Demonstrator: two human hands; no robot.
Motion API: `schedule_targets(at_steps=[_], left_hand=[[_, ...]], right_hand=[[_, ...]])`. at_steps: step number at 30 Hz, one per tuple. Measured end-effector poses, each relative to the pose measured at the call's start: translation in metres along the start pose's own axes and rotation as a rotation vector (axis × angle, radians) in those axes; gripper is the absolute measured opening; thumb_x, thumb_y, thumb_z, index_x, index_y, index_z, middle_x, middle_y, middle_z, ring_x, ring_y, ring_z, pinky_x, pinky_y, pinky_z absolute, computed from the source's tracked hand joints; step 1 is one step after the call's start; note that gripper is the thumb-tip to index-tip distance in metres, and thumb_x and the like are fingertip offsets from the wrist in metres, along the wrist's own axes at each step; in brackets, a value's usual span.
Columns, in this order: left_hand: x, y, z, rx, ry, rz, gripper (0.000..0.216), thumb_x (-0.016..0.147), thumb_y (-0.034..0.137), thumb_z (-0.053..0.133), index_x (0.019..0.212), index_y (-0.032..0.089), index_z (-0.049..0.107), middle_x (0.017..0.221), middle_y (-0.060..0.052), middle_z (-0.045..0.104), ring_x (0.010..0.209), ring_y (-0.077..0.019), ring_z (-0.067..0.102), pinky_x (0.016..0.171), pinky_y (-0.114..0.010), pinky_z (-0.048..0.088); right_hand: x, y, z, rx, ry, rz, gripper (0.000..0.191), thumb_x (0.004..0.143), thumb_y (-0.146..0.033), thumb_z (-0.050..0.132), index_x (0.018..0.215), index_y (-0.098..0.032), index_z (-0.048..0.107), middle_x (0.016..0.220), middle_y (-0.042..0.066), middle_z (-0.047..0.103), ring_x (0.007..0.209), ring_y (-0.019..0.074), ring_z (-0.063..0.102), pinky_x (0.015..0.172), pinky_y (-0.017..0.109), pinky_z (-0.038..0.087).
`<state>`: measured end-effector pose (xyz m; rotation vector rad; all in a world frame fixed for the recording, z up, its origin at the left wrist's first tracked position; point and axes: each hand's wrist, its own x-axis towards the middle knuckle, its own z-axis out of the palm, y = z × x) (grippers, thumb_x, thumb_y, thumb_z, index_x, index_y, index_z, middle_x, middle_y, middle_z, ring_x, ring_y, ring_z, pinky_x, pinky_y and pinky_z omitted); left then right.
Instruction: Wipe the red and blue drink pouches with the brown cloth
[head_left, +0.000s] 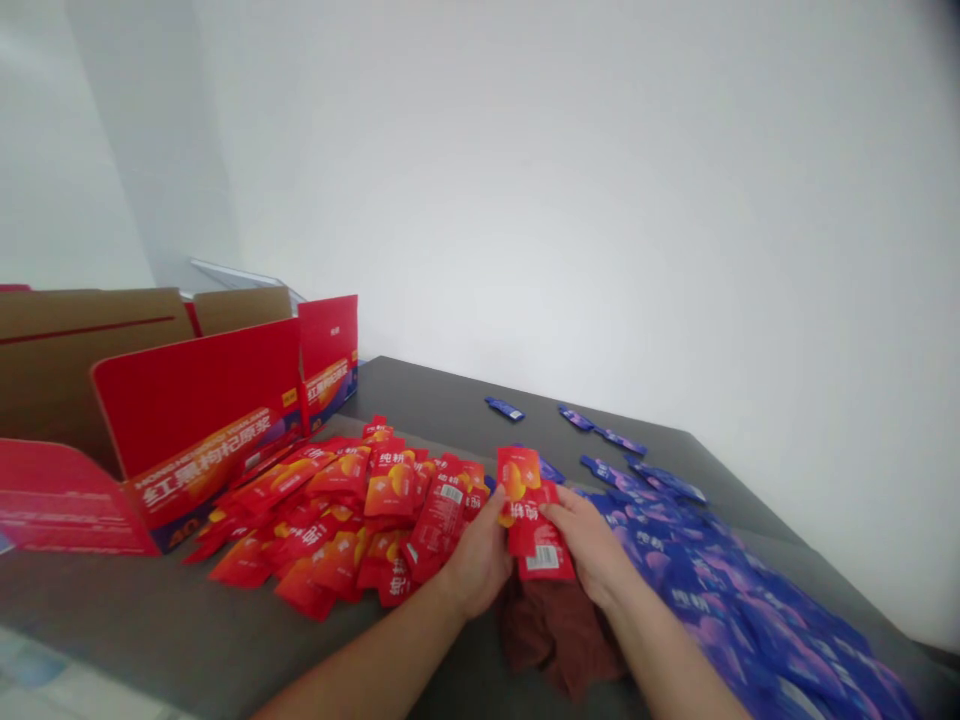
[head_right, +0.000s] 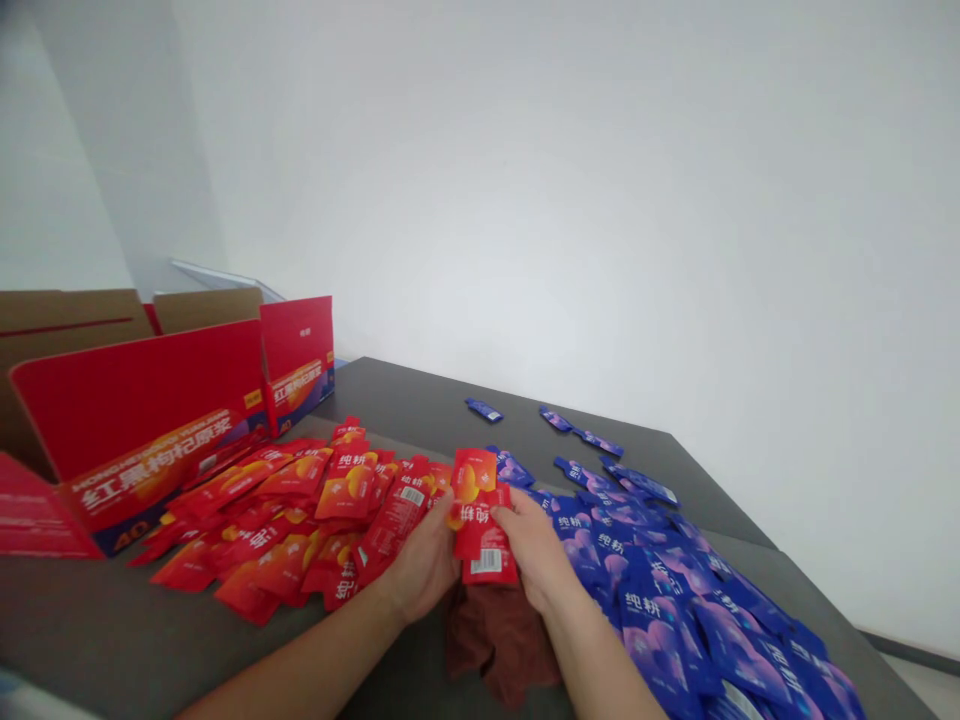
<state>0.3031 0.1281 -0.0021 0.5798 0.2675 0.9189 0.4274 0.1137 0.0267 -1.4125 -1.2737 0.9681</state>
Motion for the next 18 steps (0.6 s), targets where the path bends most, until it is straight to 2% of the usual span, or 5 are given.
schedule_targets(at_steps=[4,8,11,14,18], left_hand=[[-0.001,0.000,0.001,-0.067,0.078,-0.052,0.033,0.091,0.029,0.052,0.116,0.009,0.059,0.109,-0.013,0.069,0.105,-0.0265,0.064,0.098,-0.041,0.047],[0.002,0.006,0.000,-0.055,0.189,0.006,0.026,0.092,0.027,0.049,0.107,0.009,0.060,0.103,-0.013,0.071,0.102,-0.0265,0.066,0.095,-0.043,0.049],[0.005,0.009,-0.002,-0.030,0.286,0.106,0.021,0.091,0.026,0.052,0.104,0.011,0.059,0.099,-0.010,0.071,0.098,-0.0245,0.067,0.093,-0.040,0.051],[0.007,0.008,-0.005,-0.002,0.340,0.171,0.019,0.087,0.026,0.059,0.102,0.013,0.058,0.093,-0.008,0.072,0.092,-0.0229,0.069,0.091,-0.038,0.052],[0.007,0.003,-0.008,0.033,0.370,0.199,0.026,0.085,0.025,0.063,0.107,0.016,0.055,0.095,-0.007,0.072,0.089,-0.0219,0.070,0.088,-0.038,0.053]], right_hand=[[-0.004,0.004,0.003,-0.151,0.143,-0.125,0.035,0.072,-0.034,0.062,0.105,-0.021,0.065,0.112,0.009,0.066,0.110,0.0293,0.057,0.101,0.048,0.039],[-0.021,0.004,-0.021,-0.410,0.224,-0.215,0.047,0.080,-0.045,0.056,0.118,-0.017,0.061,0.115,0.013,0.063,0.111,0.0277,0.056,0.101,0.045,0.038],[-0.052,0.014,-0.032,-0.604,-0.014,-0.210,0.045,0.079,-0.040,0.057,0.121,-0.025,0.061,0.123,0.008,0.061,0.116,0.0262,0.055,0.101,0.043,0.039],[-0.078,0.036,-0.028,-0.788,-0.180,-0.264,0.076,0.061,-0.024,0.070,0.133,-0.031,0.051,0.144,0.008,0.044,0.126,0.0330,0.048,0.100,0.047,0.041],[-0.084,0.053,-0.030,-0.895,0.050,-0.272,0.056,0.066,-0.011,0.052,0.119,-0.028,0.061,0.129,0.007,0.058,0.110,0.0294,0.060,0.095,0.046,0.045]])
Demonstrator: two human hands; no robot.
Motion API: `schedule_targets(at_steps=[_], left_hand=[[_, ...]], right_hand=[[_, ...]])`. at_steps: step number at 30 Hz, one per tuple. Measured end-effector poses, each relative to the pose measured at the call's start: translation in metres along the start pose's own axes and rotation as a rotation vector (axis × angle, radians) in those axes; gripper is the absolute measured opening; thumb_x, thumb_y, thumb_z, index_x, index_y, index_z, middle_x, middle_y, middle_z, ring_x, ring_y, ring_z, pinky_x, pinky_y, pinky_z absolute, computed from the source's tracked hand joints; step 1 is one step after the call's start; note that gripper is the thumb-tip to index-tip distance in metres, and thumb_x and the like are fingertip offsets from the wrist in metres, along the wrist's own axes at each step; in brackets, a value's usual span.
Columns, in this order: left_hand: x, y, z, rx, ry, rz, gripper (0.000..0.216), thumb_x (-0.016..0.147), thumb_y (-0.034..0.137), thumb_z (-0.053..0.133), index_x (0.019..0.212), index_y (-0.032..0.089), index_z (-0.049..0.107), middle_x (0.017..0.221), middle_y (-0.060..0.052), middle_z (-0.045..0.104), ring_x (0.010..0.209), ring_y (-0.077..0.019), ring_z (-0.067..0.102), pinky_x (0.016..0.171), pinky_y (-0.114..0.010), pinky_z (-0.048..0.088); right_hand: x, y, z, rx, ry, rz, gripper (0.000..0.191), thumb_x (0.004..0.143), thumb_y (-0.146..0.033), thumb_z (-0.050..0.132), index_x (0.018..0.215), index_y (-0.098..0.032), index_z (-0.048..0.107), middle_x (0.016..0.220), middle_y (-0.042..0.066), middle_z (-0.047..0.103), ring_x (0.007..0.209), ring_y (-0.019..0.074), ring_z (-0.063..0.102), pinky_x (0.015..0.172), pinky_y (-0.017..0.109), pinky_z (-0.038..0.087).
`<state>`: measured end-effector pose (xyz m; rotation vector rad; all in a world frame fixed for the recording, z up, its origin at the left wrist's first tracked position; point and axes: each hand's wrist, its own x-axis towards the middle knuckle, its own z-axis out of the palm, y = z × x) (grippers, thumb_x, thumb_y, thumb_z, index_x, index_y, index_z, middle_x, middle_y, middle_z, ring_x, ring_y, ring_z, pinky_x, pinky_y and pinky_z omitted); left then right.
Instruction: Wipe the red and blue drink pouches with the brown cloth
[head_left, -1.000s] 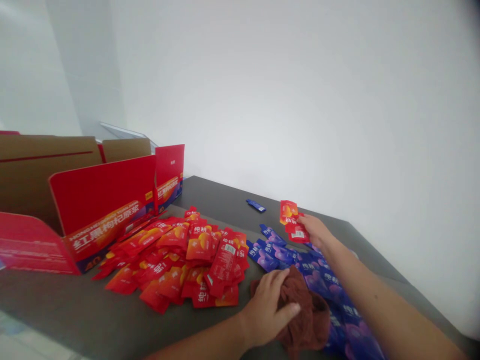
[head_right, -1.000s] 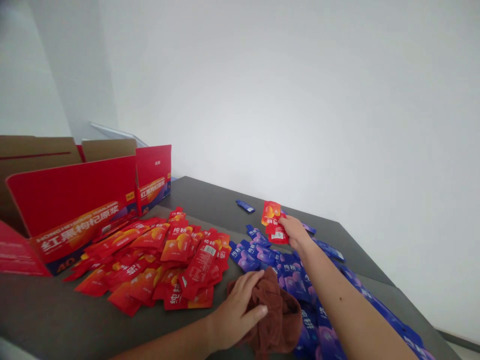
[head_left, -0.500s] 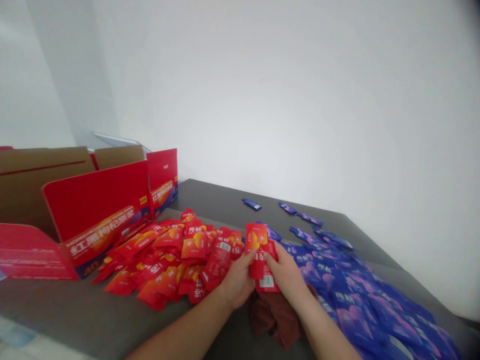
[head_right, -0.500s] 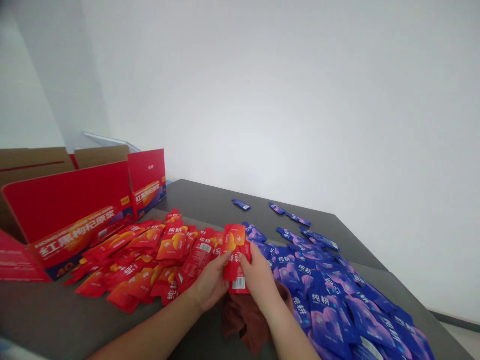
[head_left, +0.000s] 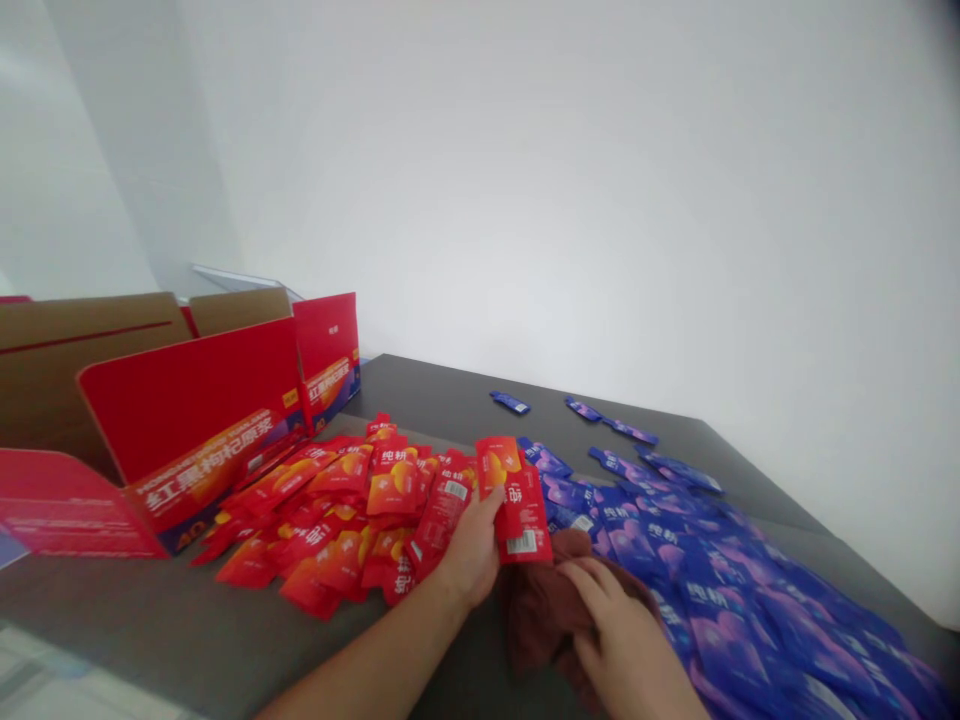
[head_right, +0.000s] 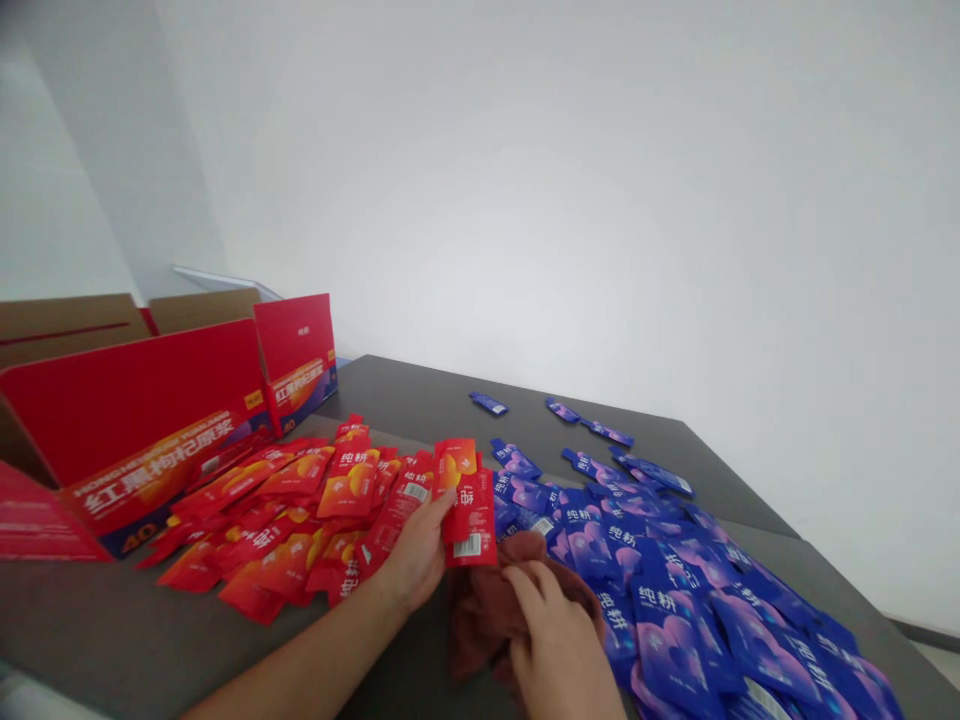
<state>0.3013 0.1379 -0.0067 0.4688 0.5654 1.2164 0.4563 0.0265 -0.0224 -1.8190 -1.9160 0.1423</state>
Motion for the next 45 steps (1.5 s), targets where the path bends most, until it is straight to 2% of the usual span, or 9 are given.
schedule_targets(at_steps=[7,10,15,18,24,33,37,42,45], left_hand=[[-0.006,-0.010,-0.003,0.177,-0.060,-0.137,0.039,0.083,0.026,0.063,0.120,0.019,0.051,0.101,-0.008,0.071,0.089,-0.0248,0.070,0.083,-0.040,0.054],[-0.010,-0.019,-0.006,0.223,-0.141,-0.188,0.048,0.079,0.021,0.064,0.125,0.021,0.050,0.103,-0.007,0.070,0.089,-0.0243,0.069,0.083,-0.039,0.053],[-0.018,-0.028,-0.007,0.251,-0.291,-0.180,0.038,0.078,0.022,0.063,0.115,0.018,0.058,0.101,-0.007,0.070,0.091,-0.0237,0.068,0.083,-0.036,0.051],[-0.023,-0.028,-0.005,0.270,-0.314,-0.198,0.036,0.077,0.018,0.061,0.113,0.017,0.059,0.100,-0.007,0.071,0.091,-0.0234,0.068,0.082,-0.035,0.051],[-0.030,-0.027,-0.001,0.437,-0.325,-0.251,0.050,0.081,0.020,0.056,0.131,0.021,0.047,0.117,-0.008,0.067,0.097,-0.0257,0.067,0.087,-0.039,0.050],[-0.024,-0.023,-0.008,1.027,-0.316,0.271,0.040,0.087,0.030,0.054,0.125,0.021,0.060,0.151,-0.006,0.035,0.141,-0.0268,0.024,0.118,-0.040,0.012],[-0.029,-0.019,-0.003,0.720,-0.267,0.077,0.050,0.089,0.034,0.052,0.137,0.021,0.046,0.144,-0.009,0.046,0.135,-0.0271,0.038,0.112,-0.042,0.030],[-0.036,-0.019,0.003,0.324,-0.358,-0.158,0.047,0.082,0.036,0.063,0.124,0.017,0.057,0.120,-0.012,0.065,0.111,-0.0301,0.060,0.092,-0.040,0.048],[-0.037,-0.019,0.001,0.272,-0.415,-0.216,0.041,0.080,0.031,0.068,0.118,0.016,0.061,0.113,-0.012,0.068,0.105,-0.0283,0.063,0.091,-0.039,0.048]], right_hand=[[0.017,0.005,-0.088,0.050,0.619,0.247,0.044,0.073,-0.029,0.047,0.116,-0.024,0.054,0.113,0.008,0.059,0.106,0.0300,0.056,0.095,0.047,0.042],[0.026,-0.009,-0.088,0.078,0.715,0.211,0.047,0.075,-0.031,0.050,0.121,-0.022,0.051,0.116,0.011,0.055,0.110,0.0310,0.052,0.097,0.047,0.040],[0.045,-0.026,-0.021,0.193,0.280,-0.083,0.032,0.085,-0.030,0.049,0.117,-0.027,0.056,0.123,0.007,0.054,0.108,0.0231,0.057,0.090,0.034,0.047],[0.054,-0.019,-0.002,0.110,0.099,-0.046,0.033,0.087,-0.030,0.047,0.118,-0.029,0.058,0.123,0.005,0.055,0.093,0.0209,0.063,0.073,0.030,0.050],[0.055,0.028,-0.026,0.102,0.520,0.320,0.042,0.087,-0.045,0.048,0.121,-0.023,0.059,0.116,0.010,0.060,0.098,0.0257,0.061,0.083,0.037,0.047],[0.049,0.037,-0.021,0.512,0.715,0.370,0.045,0.082,-0.050,0.056,0.114,-0.019,0.062,0.115,0.010,0.064,0.109,0.0261,0.057,0.098,0.043,0.039],[0.039,0.024,-0.023,0.402,0.861,0.254,0.040,0.086,-0.045,0.053,0.116,-0.019,0.058,0.114,0.011,0.059,0.109,0.0269,0.054,0.095,0.045,0.040],[0.025,-0.013,-0.011,0.125,0.403,-0.258,0.034,0.082,-0.032,0.059,0.116,-0.028,0.060,0.121,0.008,0.054,0.103,0.0244,0.057,0.081,0.035,0.049],[0.028,-0.020,-0.011,-0.034,0.287,-0.149,0.035,0.084,-0.030,0.056,0.118,-0.033,0.061,0.124,0.007,0.054,0.095,0.0245,0.061,0.073,0.035,0.050]])
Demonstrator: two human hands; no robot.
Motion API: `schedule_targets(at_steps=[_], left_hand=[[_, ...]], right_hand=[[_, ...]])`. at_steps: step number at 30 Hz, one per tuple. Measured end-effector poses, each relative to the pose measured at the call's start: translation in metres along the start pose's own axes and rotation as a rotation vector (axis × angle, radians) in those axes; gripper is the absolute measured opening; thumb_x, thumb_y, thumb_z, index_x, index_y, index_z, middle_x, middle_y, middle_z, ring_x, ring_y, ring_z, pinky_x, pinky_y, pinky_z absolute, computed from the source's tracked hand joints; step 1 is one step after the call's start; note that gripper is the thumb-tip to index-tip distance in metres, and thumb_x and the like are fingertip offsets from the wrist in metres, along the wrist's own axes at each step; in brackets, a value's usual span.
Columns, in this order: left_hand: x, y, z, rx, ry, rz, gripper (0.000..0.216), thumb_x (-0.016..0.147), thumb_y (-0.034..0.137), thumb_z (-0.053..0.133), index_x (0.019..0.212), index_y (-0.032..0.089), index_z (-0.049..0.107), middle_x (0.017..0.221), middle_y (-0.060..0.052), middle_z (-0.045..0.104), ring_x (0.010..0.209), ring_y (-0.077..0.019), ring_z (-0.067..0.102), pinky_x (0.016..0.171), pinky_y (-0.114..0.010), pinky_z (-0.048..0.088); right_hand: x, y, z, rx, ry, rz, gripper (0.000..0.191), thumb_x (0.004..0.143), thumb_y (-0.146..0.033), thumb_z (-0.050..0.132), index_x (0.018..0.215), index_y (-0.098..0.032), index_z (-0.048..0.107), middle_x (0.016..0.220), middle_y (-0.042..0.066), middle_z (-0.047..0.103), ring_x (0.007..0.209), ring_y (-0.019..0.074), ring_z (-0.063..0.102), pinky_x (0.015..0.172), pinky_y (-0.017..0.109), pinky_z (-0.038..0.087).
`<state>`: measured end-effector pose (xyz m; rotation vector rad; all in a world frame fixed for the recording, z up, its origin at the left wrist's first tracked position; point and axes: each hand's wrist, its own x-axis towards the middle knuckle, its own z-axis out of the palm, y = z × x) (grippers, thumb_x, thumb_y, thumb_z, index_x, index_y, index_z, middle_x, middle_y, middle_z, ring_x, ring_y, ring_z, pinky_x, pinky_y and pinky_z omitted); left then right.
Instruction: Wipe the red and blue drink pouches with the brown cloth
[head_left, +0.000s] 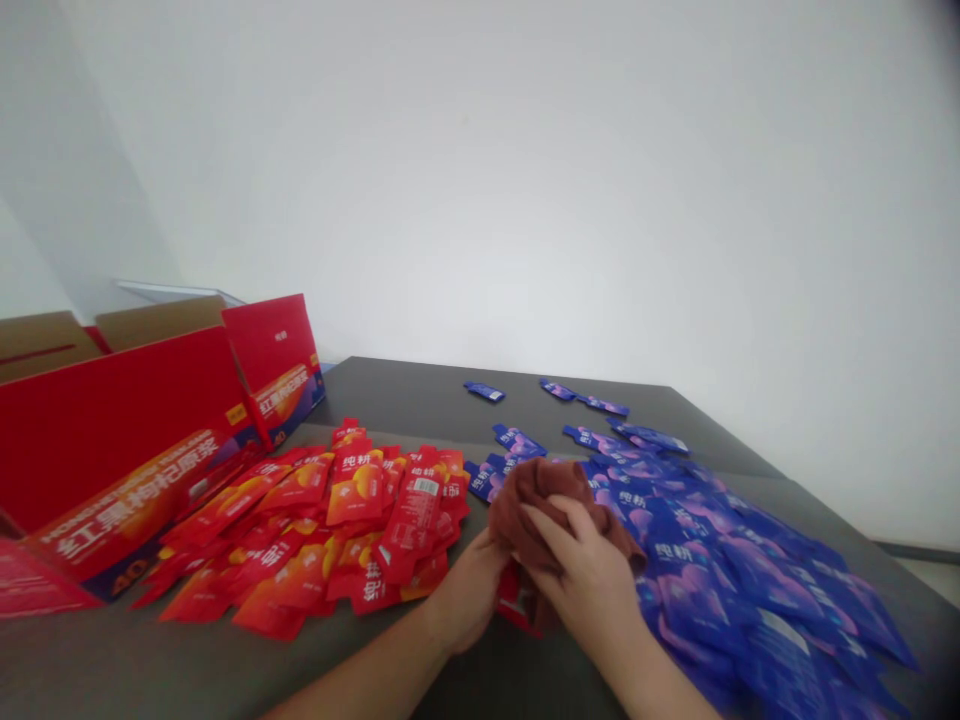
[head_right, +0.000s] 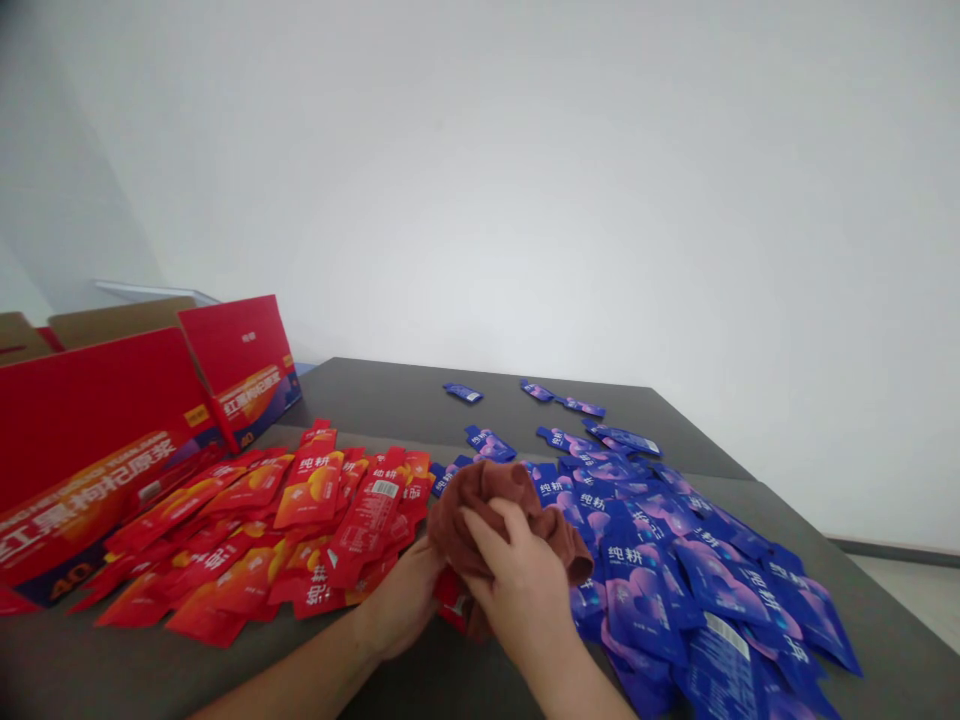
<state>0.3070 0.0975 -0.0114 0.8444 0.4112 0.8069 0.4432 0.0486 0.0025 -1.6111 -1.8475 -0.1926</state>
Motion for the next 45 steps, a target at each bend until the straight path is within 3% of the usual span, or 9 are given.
schedule_targets(at_steps=[4,8,12,16,23,27,34,38,45], left_hand=[[-0.001,0.002,-0.001,-0.002,-0.004,-0.069,0.038,0.082,0.027,0.068,0.118,0.017,0.060,0.104,-0.011,0.072,0.094,-0.0245,0.068,0.088,-0.036,0.049],[-0.001,0.002,0.002,-0.034,0.105,-0.052,0.032,0.082,0.034,0.068,0.109,0.016,0.064,0.092,-0.009,0.074,0.080,-0.0204,0.070,0.075,-0.031,0.052],[0.002,-0.001,0.003,0.016,0.095,0.001,0.031,0.084,0.037,0.066,0.106,0.016,0.063,0.090,-0.008,0.073,0.076,-0.0185,0.069,0.074,-0.030,0.052],[0.005,0.002,0.002,0.116,0.157,0.106,0.030,0.084,0.039,0.065,0.099,0.014,0.064,0.089,-0.008,0.073,0.078,-0.0199,0.068,0.073,-0.029,0.051],[0.004,0.008,0.004,0.194,0.245,0.183,0.036,0.084,0.044,0.062,0.105,0.015,0.062,0.094,-0.008,0.072,0.082,-0.0217,0.067,0.074,-0.031,0.051],[0.009,0.009,-0.002,0.365,0.372,0.250,0.036,0.084,0.047,0.060,0.101,0.015,0.064,0.097,-0.007,0.071,0.091,-0.0239,0.065,0.080,-0.032,0.049],[0.009,0.039,-0.017,0.588,0.622,0.432,0.030,0.083,0.032,0.061,0.109,0.018,0.060,0.117,-0.008,0.062,0.115,-0.0244,0.054,0.100,-0.032,0.036],[-0.010,0.074,-0.024,0.892,0.693,0.497,0.034,0.089,0.032,0.052,0.120,0.019,0.052,0.117,-0.009,0.061,0.110,-0.0238,0.057,0.095,-0.035,0.041],[-0.047,0.083,-0.067,2.052,0.790,0.516,0.031,0.086,0.015,0.047,0.114,0.017,0.062,0.129,-0.017,0.053,0.118,-0.0326,0.048,0.103,-0.050,0.033]], right_hand=[[0.010,0.030,-0.009,0.061,0.252,0.408,0.041,0.086,-0.046,0.051,0.123,-0.028,0.058,0.121,0.009,0.057,0.101,0.0279,0.059,0.083,0.042,0.048],[0.014,0.049,-0.011,0.547,0.471,0.632,0.045,0.084,-0.049,0.054,0.121,-0.023,0.059,0.121,0.007,0.062,0.114,0.0265,0.055,0.100,0.043,0.040],[0.012,0.029,-0.002,0.977,0.284,0.611,0.046,0.079,-0.037,0.059,0.123,-0.025,0.059,0.125,0.004,0.063,0.115,0.0252,0.057,0.097,0.039,0.044],[0.008,0.017,-0.004,0.944,-0.011,0.460,0.045,0.066,-0.019,0.060,0.110,-0.022,0.069,0.116,0.004,0.068,0.112,0.0280,0.058,0.101,0.042,0.040],[0.009,0.016,-0.007,1.115,0.038,0.618,0.040,0.075,-0.037,0.066,0.111,-0.021,0.068,0.110,0.007,0.071,0.104,0.0287,0.063,0.092,0.042,0.048],[0.006,0.006,-0.007,1.072,-0.212,0.516,0.040,0.069,-0.036,0.075,0.105,-0.018,0.072,0.101,0.008,0.073,0.095,0.0295,0.066,0.092,0.046,0.048],[0.004,0.023,-0.005,1.425,0.134,0.783,0.042,0.070,-0.042,0.074,0.107,-0.023,0.067,0.099,0.006,0.074,0.090,0.0291,0.070,0.076,0.043,0.058],[0.008,0.031,-0.002,1.442,0.220,0.783,0.047,0.071,-0.043,0.074,0.112,-0.022,0.065,0.100,0.006,0.073,0.093,0.0291,0.069,0.077,0.042,0.059],[0.008,0.033,0.004,1.446,0.208,0.725,0.047,0.075,-0.040,0.072,0.117,-0.023,0.063,0.110,0.005,0.071,0.103,0.0267,0.066,0.086,0.039,0.056]])
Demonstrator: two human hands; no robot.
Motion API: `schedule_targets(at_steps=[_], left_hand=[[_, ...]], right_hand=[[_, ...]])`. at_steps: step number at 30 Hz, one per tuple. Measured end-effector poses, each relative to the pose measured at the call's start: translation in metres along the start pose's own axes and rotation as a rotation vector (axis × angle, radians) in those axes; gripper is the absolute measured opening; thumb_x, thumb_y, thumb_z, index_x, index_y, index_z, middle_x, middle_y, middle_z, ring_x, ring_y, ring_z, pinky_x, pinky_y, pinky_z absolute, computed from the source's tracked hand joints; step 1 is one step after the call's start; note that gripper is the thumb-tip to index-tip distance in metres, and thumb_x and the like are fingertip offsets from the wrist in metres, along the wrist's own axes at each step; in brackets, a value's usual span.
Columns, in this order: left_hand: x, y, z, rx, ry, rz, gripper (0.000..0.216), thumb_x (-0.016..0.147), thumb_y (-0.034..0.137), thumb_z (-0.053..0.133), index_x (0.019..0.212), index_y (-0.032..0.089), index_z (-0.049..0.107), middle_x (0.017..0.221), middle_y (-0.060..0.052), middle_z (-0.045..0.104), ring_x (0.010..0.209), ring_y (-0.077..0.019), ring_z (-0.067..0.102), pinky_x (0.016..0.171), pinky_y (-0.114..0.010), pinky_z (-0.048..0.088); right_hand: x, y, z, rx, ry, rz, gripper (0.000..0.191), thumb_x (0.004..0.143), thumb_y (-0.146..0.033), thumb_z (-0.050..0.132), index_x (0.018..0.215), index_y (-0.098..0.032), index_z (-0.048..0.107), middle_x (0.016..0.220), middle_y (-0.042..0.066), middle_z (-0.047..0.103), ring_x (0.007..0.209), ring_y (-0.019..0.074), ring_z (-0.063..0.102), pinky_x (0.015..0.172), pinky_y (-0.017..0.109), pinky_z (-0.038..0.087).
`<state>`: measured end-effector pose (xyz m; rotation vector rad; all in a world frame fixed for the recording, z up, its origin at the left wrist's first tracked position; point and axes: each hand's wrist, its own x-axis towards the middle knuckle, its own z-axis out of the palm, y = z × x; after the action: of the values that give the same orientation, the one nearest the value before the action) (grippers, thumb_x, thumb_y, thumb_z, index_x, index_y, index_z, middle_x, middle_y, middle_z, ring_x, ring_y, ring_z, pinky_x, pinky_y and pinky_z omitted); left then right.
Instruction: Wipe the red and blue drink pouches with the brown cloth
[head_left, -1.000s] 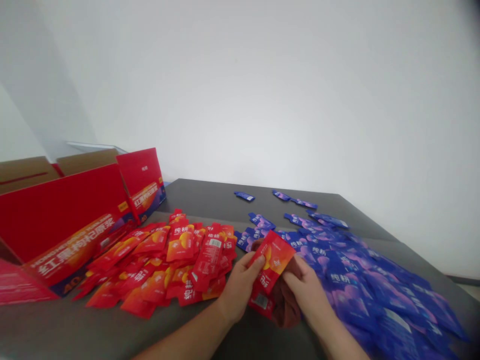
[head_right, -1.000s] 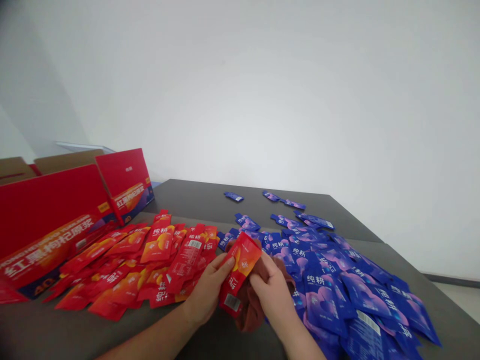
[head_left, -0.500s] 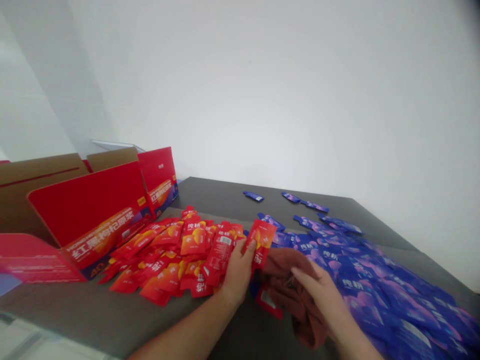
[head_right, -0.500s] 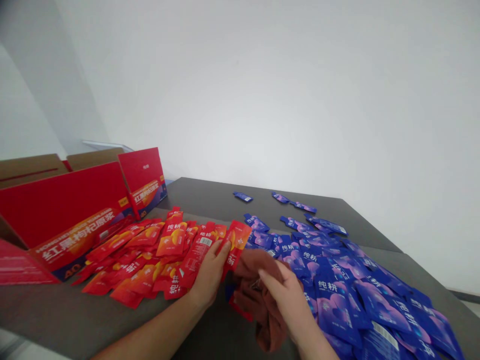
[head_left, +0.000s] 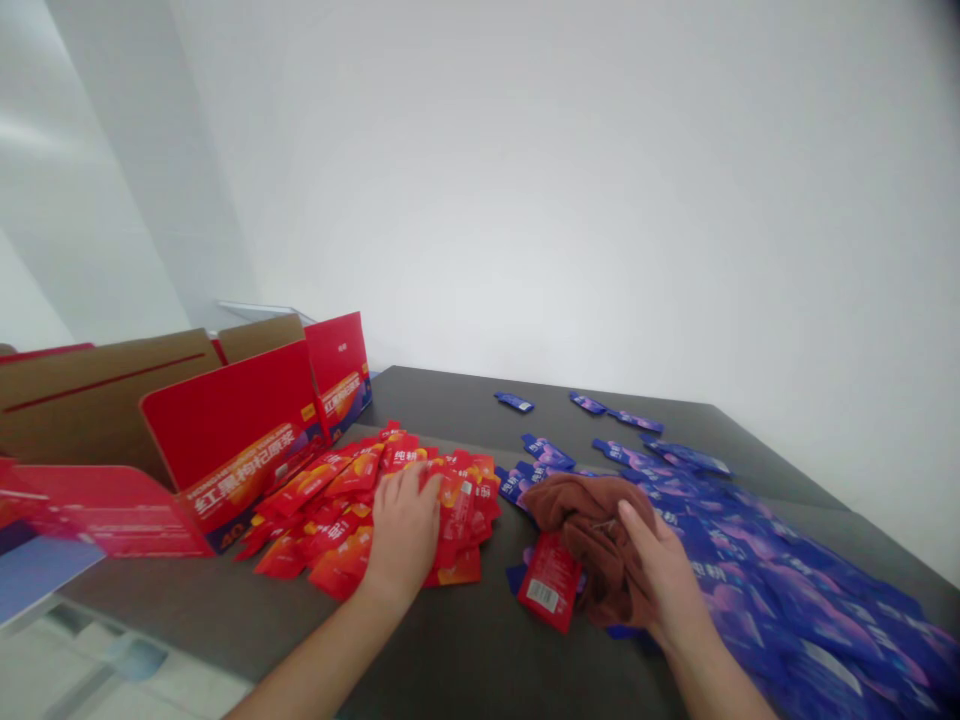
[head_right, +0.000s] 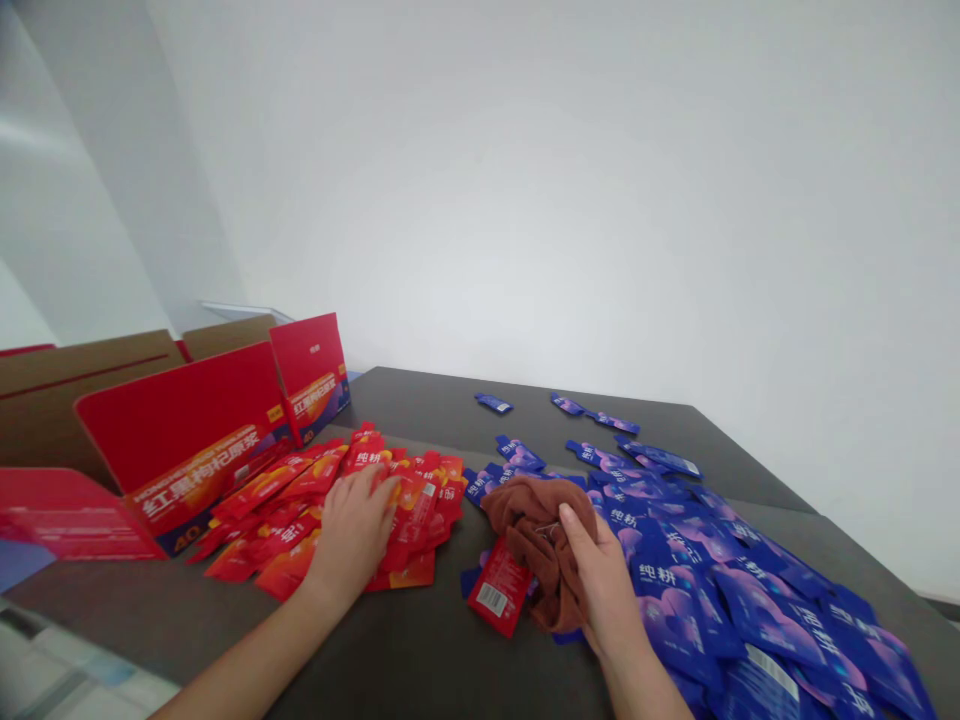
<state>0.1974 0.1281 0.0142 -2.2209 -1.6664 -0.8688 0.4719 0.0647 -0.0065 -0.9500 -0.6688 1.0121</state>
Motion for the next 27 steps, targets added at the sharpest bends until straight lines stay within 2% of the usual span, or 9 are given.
schedule_targets(at_steps=[2,5,8,12,15,18,22,25,27], left_hand=[[-0.006,-0.004,0.004,0.120,-0.036,0.070,0.029,0.087,0.014,0.047,0.108,0.019,0.066,0.127,-0.015,0.056,0.117,-0.0326,0.048,0.105,-0.051,0.030],[-0.005,0.001,0.003,0.118,-0.038,0.072,0.028,0.087,0.015,0.046,0.105,0.019,0.068,0.122,-0.015,0.059,0.114,-0.0330,0.049,0.105,-0.053,0.029],[0.000,0.022,-0.002,-0.120,-0.096,0.041,0.029,0.089,0.018,0.043,0.108,0.019,0.065,0.117,-0.014,0.061,0.109,-0.0306,0.052,0.099,-0.048,0.035],[-0.009,0.070,0.004,-0.549,-0.373,-0.047,0.030,0.089,0.030,0.044,0.109,0.018,0.063,0.100,-0.012,0.066,0.095,-0.0281,0.060,0.085,-0.038,0.043],[-0.028,0.105,0.014,-0.647,-0.524,-0.131,0.063,0.073,0.046,0.065,0.125,0.012,0.055,0.108,-0.019,0.064,0.103,-0.0376,0.057,0.089,-0.044,0.040],[-0.041,0.124,0.021,-0.619,-0.593,-0.149,0.092,0.054,0.035,0.077,0.136,0.006,0.045,0.121,-0.025,0.055,0.115,-0.0449,0.045,0.099,-0.049,0.030],[-0.041,0.118,0.024,-0.732,-0.567,-0.192,0.067,0.058,0.015,0.065,0.124,0.003,0.057,0.115,-0.025,0.058,0.114,-0.0434,0.046,0.101,-0.050,0.026],[-0.034,0.100,0.023,-0.933,-0.561,-0.243,0.026,0.076,0.025,0.057,0.095,0.013,0.069,0.095,-0.017,0.067,0.102,-0.0357,0.057,0.096,-0.045,0.034],[-0.030,0.091,0.021,-1.026,-0.566,-0.289,0.025,0.086,0.033,0.048,0.090,0.018,0.068,0.092,-0.012,0.069,0.094,-0.0297,0.061,0.089,-0.040,0.042]], right_hand=[[0.001,0.001,-0.001,0.010,-0.003,-0.013,0.048,0.075,-0.041,0.071,0.119,-0.024,0.062,0.110,0.005,0.071,0.103,0.0267,0.066,0.086,0.040,0.056],[0.002,-0.002,-0.001,0.031,0.027,-0.022,0.048,0.075,-0.044,0.070,0.116,-0.023,0.062,0.107,0.005,0.072,0.101,0.0275,0.067,0.084,0.041,0.056],[0.001,-0.008,0.001,0.059,0.077,-0.053,0.051,0.075,-0.047,0.068,0.119,-0.022,0.061,0.106,0.006,0.072,0.098,0.0279,0.068,0.083,0.042,0.057],[-0.001,-0.017,0.002,0.044,0.123,-0.142,0.052,0.079,-0.047,0.064,0.125,-0.024,0.056,0.112,0.006,0.070,0.099,0.0259,0.067,0.085,0.040,0.056],[-0.001,-0.019,0.001,0.028,0.144,-0.167,0.049,0.080,-0.046,0.063,0.123,-0.023,0.057,0.115,0.006,0.069,0.102,0.0257,0.066,0.085,0.040,0.056],[0.001,-0.017,0.000,0.040,0.141,-0.163,0.045,0.080,-0.046,0.063,0.119,-0.023,0.059,0.117,0.005,0.068,0.102,0.0252,0.066,0.086,0.039,0.056],[0.001,-0.017,0.001,0.079,0.139,-0.146,0.043,0.080,-0.045,0.065,0.118,-0.024,0.059,0.115,0.005,0.069,0.102,0.0246,0.066,0.088,0.039,0.055],[0.001,-0.020,0.001,0.098,0.148,-0.161,0.043,0.081,-0.045,0.064,0.118,-0.023,0.059,0.116,0.005,0.068,0.104,0.0243,0.065,0.091,0.040,0.052],[0.001,-0.020,-0.001,0.100,0.182,-0.188,0.044,0.082,-0.046,0.062,0.120,-0.023,0.058,0.117,0.005,0.067,0.107,0.0241,0.064,0.094,0.041,0.050]])
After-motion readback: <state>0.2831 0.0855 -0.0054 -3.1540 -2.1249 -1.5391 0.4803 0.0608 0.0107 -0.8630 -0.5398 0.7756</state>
